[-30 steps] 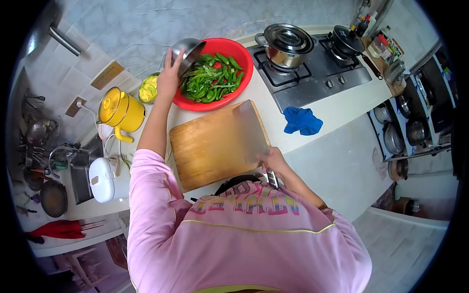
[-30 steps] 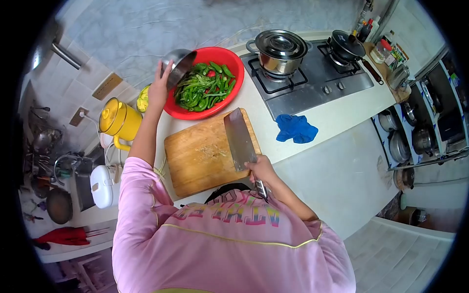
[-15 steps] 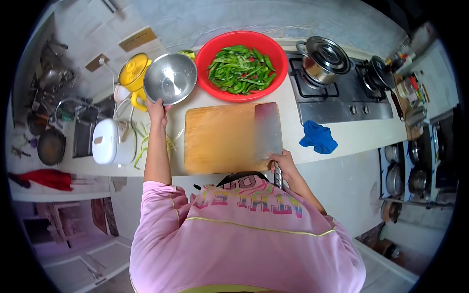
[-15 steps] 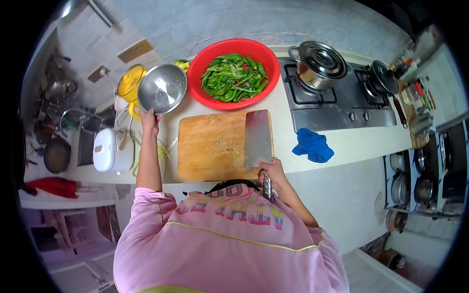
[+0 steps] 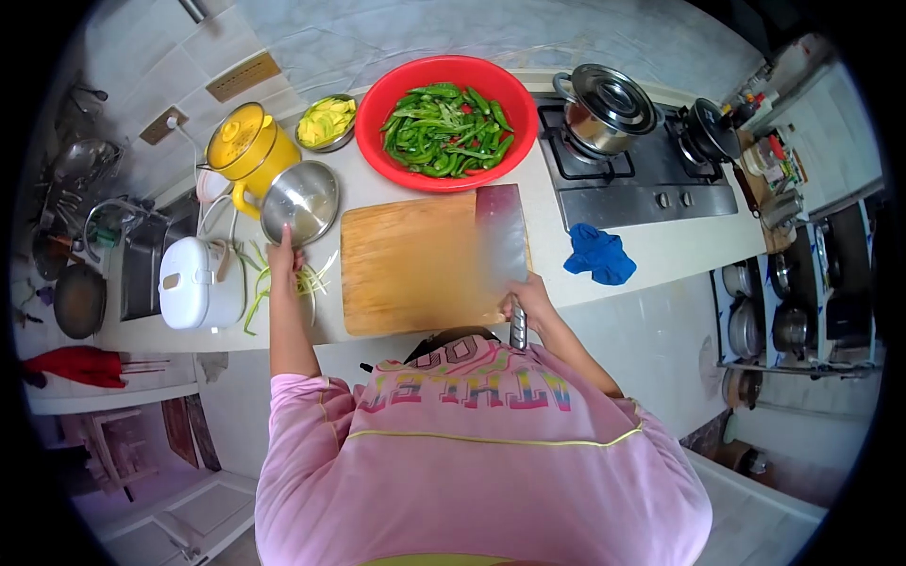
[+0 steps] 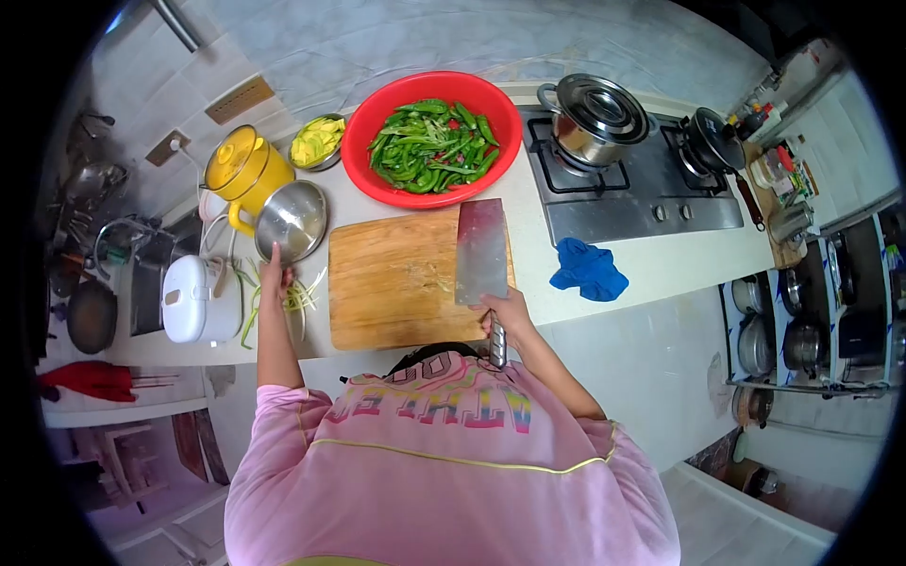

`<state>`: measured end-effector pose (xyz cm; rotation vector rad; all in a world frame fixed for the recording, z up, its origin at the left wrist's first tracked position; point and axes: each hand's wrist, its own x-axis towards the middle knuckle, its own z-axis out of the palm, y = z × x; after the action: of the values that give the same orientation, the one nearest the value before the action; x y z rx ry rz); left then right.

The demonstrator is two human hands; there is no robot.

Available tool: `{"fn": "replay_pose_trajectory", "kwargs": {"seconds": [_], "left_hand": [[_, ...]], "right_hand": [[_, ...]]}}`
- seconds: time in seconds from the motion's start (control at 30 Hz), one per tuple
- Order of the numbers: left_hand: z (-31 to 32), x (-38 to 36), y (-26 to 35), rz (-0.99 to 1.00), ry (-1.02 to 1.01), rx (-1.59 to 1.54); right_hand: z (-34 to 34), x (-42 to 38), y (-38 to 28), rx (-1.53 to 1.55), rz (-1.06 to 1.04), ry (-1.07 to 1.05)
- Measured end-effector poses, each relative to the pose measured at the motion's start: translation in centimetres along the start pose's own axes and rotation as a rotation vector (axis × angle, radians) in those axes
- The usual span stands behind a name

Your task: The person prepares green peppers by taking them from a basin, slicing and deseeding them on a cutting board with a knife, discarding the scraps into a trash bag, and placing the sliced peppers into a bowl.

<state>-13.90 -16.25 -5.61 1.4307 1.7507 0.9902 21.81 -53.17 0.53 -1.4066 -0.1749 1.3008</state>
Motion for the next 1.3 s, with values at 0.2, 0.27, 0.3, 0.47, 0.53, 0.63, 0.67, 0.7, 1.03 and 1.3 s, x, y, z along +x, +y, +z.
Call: {"fn": "replay_pose_trajectory", "kwargs": {"seconds": [0.2, 0.27, 0.3, 0.47, 0.53, 0.63, 0.67, 0.7, 1.03, 1.3], "left_hand": [[3.0, -8.3, 15.1, 0.673, 0.075, 0.222], [8.4, -8.2, 17.6, 0.762, -0.281, 0.126], [11.5, -8.0, 18.6, 0.826, -0.463, 0.096], [22.0, -7.4, 22.7, 0.899, -0.778, 0.779], [23.6, -8.0, 23.6, 0.905, -0.822, 0.951], [26.3, -7.4, 21.9, 1.081, -0.870, 1.022], [28.0, -5.3, 20.2, 1.194, -0.881, 0.908], [27.0, -4.7, 21.4, 1.135, -0.988, 0.877], [23.8, -8.1, 25.2, 0.739, -0.936, 0.369], [26.4, -3.9, 22.3, 0.575, -0.980, 0.572]], "right_hand": [[0.1, -0.3, -0.2, -0.029, 0.003, 0.001], [0.0, -0.2, 0.0, -0.012, 0.026, -0.004], [-0.1, 0.0, -0.1, -0.004, 0.031, -0.008], [-0.6, 0.5, 0.4, 0.007, 0.024, -0.017], [-0.6, 0.5, 0.6, 0.031, 0.021, -0.012], [-0.5, 0.3, 0.4, 0.032, 0.014, -0.038], [-0.6, 0.3, 0.3, 0.035, 0.002, -0.051], [-0.6, 0.4, 0.3, 0.037, 0.006, -0.051], [-0.9, 0.5, -0.2, 0.054, 0.053, -0.081], [-1.5, 1.0, -0.2, 0.099, 0.085, -0.119]]}}
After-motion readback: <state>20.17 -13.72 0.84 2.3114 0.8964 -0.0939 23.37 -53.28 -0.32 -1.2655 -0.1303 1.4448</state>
